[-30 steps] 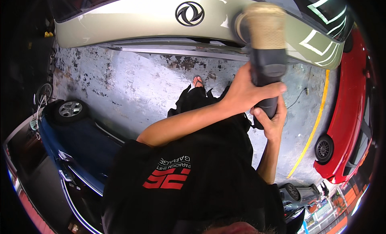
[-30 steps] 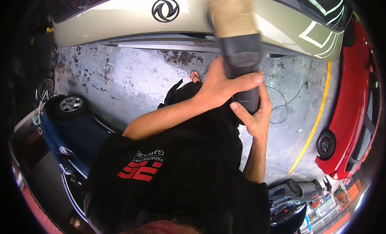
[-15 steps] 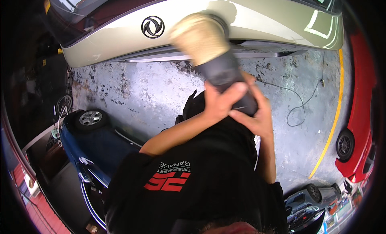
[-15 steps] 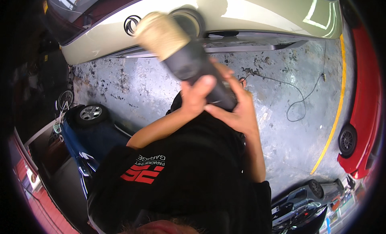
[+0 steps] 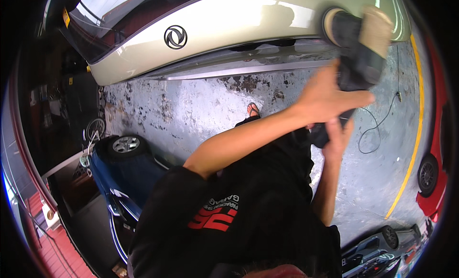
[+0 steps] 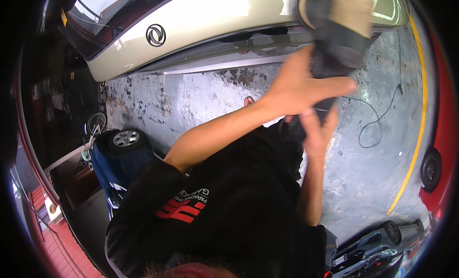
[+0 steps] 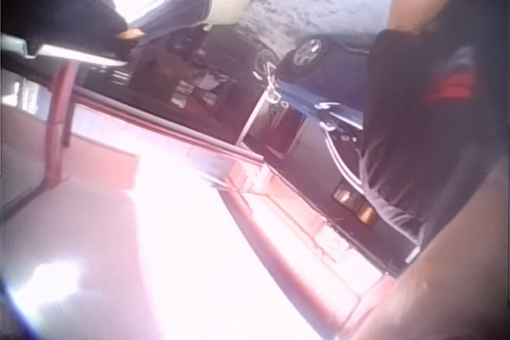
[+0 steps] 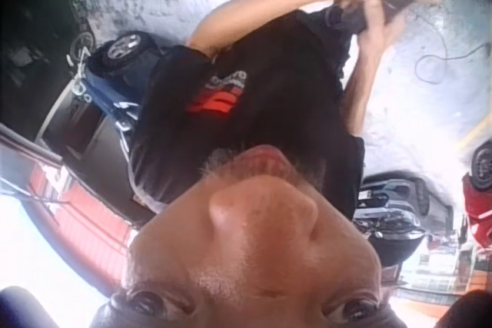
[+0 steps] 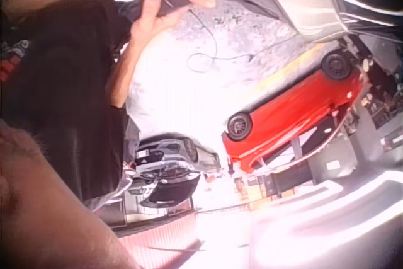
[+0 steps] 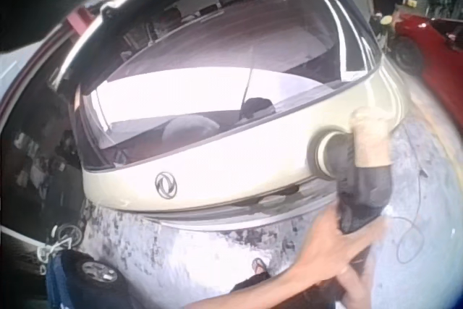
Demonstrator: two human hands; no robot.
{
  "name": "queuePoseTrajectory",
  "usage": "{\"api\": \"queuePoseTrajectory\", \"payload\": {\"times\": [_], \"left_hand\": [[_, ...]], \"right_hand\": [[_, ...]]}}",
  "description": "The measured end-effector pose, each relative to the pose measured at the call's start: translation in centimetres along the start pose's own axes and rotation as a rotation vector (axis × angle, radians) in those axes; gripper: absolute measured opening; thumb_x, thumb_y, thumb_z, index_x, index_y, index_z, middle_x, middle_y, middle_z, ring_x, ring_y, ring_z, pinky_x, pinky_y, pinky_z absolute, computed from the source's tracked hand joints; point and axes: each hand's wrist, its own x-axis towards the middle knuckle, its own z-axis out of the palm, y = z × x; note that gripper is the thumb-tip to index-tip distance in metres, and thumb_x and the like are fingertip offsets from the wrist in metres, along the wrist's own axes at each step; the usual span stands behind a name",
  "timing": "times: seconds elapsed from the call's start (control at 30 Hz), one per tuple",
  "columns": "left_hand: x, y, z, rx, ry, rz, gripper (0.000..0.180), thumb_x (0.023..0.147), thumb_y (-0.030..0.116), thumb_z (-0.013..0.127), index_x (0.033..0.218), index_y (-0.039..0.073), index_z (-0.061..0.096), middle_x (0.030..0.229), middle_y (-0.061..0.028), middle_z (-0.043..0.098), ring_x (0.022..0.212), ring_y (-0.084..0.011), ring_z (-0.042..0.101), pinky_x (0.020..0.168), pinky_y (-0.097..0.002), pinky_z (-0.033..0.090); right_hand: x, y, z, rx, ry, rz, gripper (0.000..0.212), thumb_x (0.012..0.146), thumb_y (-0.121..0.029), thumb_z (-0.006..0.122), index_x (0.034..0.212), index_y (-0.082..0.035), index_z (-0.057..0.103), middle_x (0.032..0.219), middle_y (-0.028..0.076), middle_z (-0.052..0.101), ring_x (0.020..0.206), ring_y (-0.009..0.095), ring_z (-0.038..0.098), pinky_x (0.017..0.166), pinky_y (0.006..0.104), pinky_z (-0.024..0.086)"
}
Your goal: The person uses a handheld electric polisher with a buffing pad to polish the rear quarter panel and trunk of a green car. They move the tool in circular motions across the paint surface, covering the wheel arch, side panel, and rear bumper area.
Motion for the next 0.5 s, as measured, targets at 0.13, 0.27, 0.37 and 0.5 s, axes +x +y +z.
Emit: {"api": "queuePoseTrajectory", "payload": {"times": [0.13, 0.27, 0.37, 0.5], "left_hand": [[-7.5, -1.2, -9.8, -0.042, 0.129, 0.018, 0.049, 0.089, 0.031, 0.092, 0.123, 0.000, 0.074, 0.109, -0.0101, 0.078, 0.098, -0.0183, 0.072, 0.090, -0.0381, 0.060], [-12.2, -6.2, -15.9, -0.292, 0.248, 0.342, 0.057, 0.102, 0.040, 0.074, 0.133, -0.005, 0.057, 0.100, -0.0219, 0.076, 0.101, -0.0356, 0.076, 0.095, -0.0493, 0.062], [-11.3, -7.4, -13.7, -0.303, 0.287, 0.439, 0.060, 0.104, 0.041, 0.072, 0.135, -0.007, 0.054, 0.102, -0.0237, 0.075, 0.103, -0.0369, 0.075, 0.101, -0.0526, 0.059], [-6.6, -5.7, -4.6, -0.215, 0.251, 0.238, 0.065, 0.101, 0.044, 0.077, 0.138, -0.005, 0.055, 0.101, -0.0187, 0.076, 0.100, -0.0313, 0.076, 0.097, -0.0479, 0.060]], "right_hand": [[-1.7, 3.0, 8.7, -0.293, -0.160, -0.048, 0.087, 0.095, -0.030, 0.085, 0.163, 0.005, 0.044, 0.137, 0.020, 0.072, 0.122, 0.028, 0.073, 0.106, 0.0400, 0.057], [-1.4, 4.7, 12.5, -0.538, -0.411, 0.062, 0.093, 0.085, -0.036, 0.095, 0.159, 0.003, 0.053, 0.126, 0.021, 0.078, 0.115, 0.024, 0.077, 0.102, 0.0377, 0.058], [0.1, 2.2, 10.1, -0.571, -0.468, 0.145, 0.092, 0.081, -0.035, 0.099, 0.154, 0.004, 0.059, 0.123, 0.022, 0.079, 0.112, 0.024, 0.078, 0.101, 0.0366, 0.058], [1.2, -0.6, 1.9, -0.467, -0.289, 0.029, 0.091, 0.081, -0.028, 0.098, 0.156, 0.004, 0.059, 0.145, 0.019, 0.071, 0.134, 0.025, 0.067, 0.117, 0.0409, 0.049]]}}
